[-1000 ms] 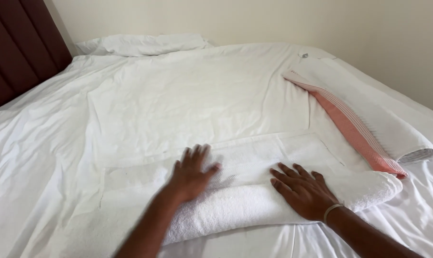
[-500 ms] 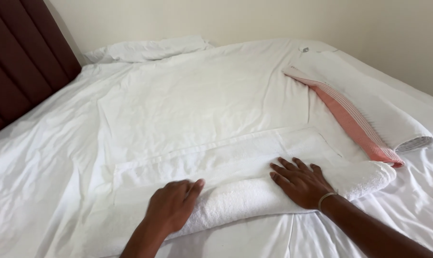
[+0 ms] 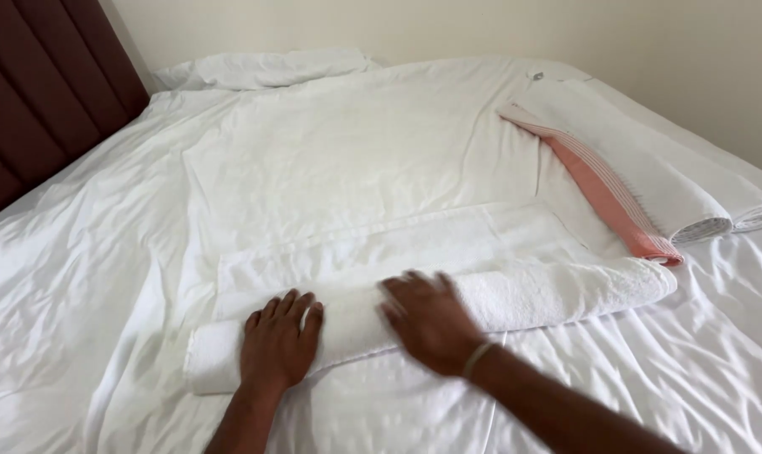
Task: The person rolls a white towel on a bed. They start from one edge and roll it tightly towards the other edge, smoothing it as they go. The person finishes by lifting the rolled towel.
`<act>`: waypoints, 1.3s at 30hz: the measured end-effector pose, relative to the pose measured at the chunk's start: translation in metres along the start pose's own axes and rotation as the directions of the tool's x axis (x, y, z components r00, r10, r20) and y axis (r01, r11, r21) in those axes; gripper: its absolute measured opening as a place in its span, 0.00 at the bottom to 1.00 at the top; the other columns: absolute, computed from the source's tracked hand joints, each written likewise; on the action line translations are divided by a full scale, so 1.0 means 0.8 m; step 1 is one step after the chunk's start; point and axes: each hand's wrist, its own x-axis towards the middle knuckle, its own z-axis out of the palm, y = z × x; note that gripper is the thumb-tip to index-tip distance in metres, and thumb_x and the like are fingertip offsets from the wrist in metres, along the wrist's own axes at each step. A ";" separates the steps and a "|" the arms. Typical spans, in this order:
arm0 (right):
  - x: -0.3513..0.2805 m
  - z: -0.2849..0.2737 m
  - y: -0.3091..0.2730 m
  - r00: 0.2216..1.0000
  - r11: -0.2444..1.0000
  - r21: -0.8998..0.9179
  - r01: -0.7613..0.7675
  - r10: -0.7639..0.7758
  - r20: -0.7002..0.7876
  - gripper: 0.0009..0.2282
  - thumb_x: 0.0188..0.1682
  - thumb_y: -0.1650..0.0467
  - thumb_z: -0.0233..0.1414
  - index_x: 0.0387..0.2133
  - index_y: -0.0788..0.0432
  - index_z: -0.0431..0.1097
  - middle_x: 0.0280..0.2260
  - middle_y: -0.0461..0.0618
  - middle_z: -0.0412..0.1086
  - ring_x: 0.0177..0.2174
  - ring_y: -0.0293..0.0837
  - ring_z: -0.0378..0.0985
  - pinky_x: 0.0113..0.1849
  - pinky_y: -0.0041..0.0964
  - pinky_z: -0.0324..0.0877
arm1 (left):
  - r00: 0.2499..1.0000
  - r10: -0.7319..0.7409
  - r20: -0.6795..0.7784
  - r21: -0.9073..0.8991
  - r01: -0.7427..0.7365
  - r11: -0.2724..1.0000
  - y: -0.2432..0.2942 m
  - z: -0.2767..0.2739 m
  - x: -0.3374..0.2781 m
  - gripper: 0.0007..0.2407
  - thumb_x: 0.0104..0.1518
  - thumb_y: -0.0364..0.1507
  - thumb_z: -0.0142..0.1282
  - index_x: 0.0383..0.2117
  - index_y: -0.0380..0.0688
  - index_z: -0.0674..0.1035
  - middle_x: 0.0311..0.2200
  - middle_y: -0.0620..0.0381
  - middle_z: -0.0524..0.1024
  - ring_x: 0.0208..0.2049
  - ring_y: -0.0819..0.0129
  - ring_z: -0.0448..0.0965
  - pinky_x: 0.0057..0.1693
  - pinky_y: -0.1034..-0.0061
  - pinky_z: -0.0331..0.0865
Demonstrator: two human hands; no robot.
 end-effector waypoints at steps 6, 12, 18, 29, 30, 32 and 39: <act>-0.012 0.029 0.001 0.988 0.978 -0.158 0.137 -0.145 -0.044 0.27 0.58 0.56 0.38 0.65 0.60 0.54 0.63 0.58 0.57 0.63 0.57 0.54 0.62 0.66 0.35 | 0.999 -0.014 0.030 -0.006 0.014 1.000 0.002 -0.003 0.000 0.28 0.64 0.50 0.24 0.65 0.59 0.68 0.70 0.59 0.59 0.71 0.59 0.54 0.72 0.60 0.44; -0.093 -0.023 0.192 0.963 0.962 -0.242 -0.127 0.060 -0.263 0.23 0.54 0.56 0.43 0.56 0.55 0.66 0.56 0.51 0.68 0.56 0.49 0.66 0.60 0.52 0.53 | 1.000 0.003 0.020 0.027 -0.004 1.000 -0.005 0.006 0.003 0.28 0.64 0.51 0.23 0.65 0.58 0.68 0.70 0.59 0.59 0.71 0.57 0.55 0.73 0.58 0.44; -0.143 -0.056 0.329 0.890 0.880 -0.218 -0.421 0.356 -0.284 0.18 0.57 0.60 0.36 0.48 0.52 0.71 0.51 0.44 0.71 0.54 0.47 0.68 0.54 0.50 0.62 | 1.000 -0.015 0.013 0.007 0.015 1.000 -0.003 0.004 0.000 0.29 0.63 0.52 0.23 0.65 0.59 0.68 0.70 0.59 0.59 0.71 0.58 0.54 0.73 0.58 0.43; -0.139 -0.044 0.344 0.876 0.834 -0.293 -0.467 0.391 -0.282 0.17 0.56 0.59 0.37 0.51 0.47 0.68 0.51 0.42 0.69 0.56 0.48 0.68 0.55 0.50 0.62 | 1.000 -0.015 -0.013 -0.028 0.015 1.000 -0.002 0.005 0.000 0.29 0.63 0.51 0.24 0.64 0.57 0.69 0.69 0.59 0.60 0.71 0.58 0.54 0.73 0.58 0.43; -0.138 -0.043 0.346 0.868 0.821 -0.301 -0.485 0.412 -0.278 0.17 0.57 0.58 0.36 0.51 0.46 0.68 0.51 0.43 0.69 0.56 0.49 0.67 0.57 0.51 0.61 | 1.000 -0.014 -0.013 -0.031 0.013 0.999 -0.001 0.006 0.000 0.29 0.63 0.51 0.24 0.64 0.57 0.69 0.69 0.59 0.60 0.71 0.58 0.55 0.73 0.58 0.43; -0.123 -0.071 0.292 0.834 0.748 -0.372 -0.549 0.520 -0.186 0.17 0.58 0.59 0.37 0.53 0.45 0.68 0.53 0.41 0.69 0.58 0.47 0.66 0.59 0.54 0.60 | 1.000 -0.010 -0.022 -0.030 0.009 1.000 -0.001 0.005 -0.002 0.29 0.63 0.51 0.24 0.64 0.57 0.70 0.69 0.58 0.61 0.71 0.58 0.55 0.73 0.58 0.44; -0.119 -0.029 0.312 0.964 0.891 -0.372 -0.259 0.217 -0.151 0.22 0.52 0.70 0.47 0.61 0.44 0.66 0.60 0.39 0.69 0.60 0.37 0.70 0.65 0.37 0.62 | 0.998 -0.002 -0.057 -0.050 -0.001 0.999 -0.005 0.003 0.000 0.28 0.63 0.52 0.27 0.62 0.55 0.72 0.67 0.57 0.64 0.70 0.58 0.57 0.72 0.58 0.44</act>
